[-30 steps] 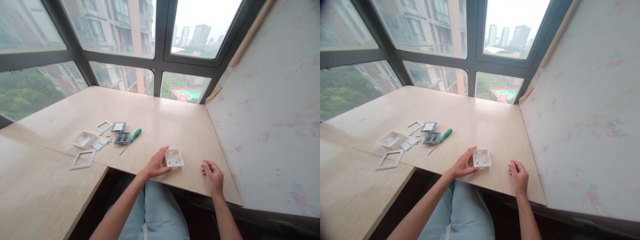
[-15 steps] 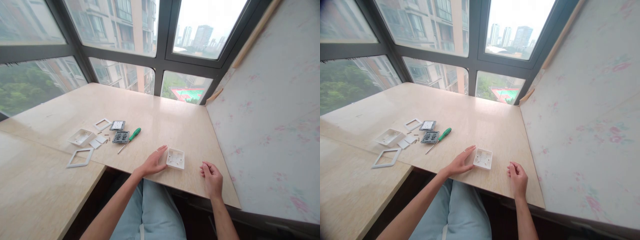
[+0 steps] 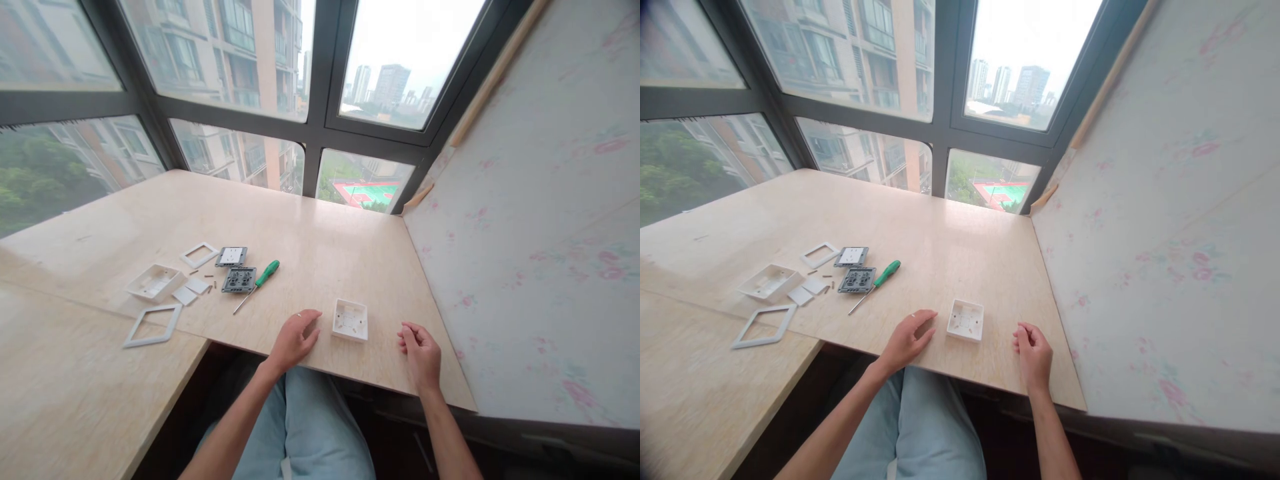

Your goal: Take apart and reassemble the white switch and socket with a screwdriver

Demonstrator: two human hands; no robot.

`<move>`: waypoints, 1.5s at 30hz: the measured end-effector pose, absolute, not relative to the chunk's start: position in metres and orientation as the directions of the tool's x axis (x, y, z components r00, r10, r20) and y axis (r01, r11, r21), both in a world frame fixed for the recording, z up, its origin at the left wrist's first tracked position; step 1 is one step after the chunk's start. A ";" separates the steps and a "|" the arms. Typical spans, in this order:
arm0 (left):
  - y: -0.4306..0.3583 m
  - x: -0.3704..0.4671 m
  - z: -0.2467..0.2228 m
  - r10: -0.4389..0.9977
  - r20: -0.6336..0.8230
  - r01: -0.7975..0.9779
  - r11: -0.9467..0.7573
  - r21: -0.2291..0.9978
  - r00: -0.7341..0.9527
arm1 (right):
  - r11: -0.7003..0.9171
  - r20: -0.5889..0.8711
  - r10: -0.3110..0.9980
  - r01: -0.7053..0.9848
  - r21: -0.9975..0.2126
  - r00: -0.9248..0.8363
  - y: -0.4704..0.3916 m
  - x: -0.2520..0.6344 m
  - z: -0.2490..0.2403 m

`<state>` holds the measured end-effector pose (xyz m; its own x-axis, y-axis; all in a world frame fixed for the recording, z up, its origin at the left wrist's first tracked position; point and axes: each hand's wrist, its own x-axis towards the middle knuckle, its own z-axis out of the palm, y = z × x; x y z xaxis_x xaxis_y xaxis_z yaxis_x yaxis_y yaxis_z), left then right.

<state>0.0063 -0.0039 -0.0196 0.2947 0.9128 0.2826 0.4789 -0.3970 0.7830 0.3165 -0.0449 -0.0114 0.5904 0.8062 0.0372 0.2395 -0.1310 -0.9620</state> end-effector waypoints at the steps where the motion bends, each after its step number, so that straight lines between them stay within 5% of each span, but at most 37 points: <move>1: -0.004 0.007 -0.019 0.915 0.290 0.474 -0.395 0.787 0.280 | -0.129 0.039 0.804 0.238 -0.963 0.594 -0.045 0.316 -0.011; 45: 0.006 0.010 -0.008 0.963 0.267 0.342 -0.262 0.902 0.034 | -0.172 0.019 0.763 0.232 -0.957 0.646 -0.036 0.313 -0.003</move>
<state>0.0105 0.0059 -0.0084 0.0342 0.9630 0.2672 0.3421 -0.2625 0.9023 0.3131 -0.0359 -0.0031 0.6462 0.7629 0.0194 0.2317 -0.1719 -0.9575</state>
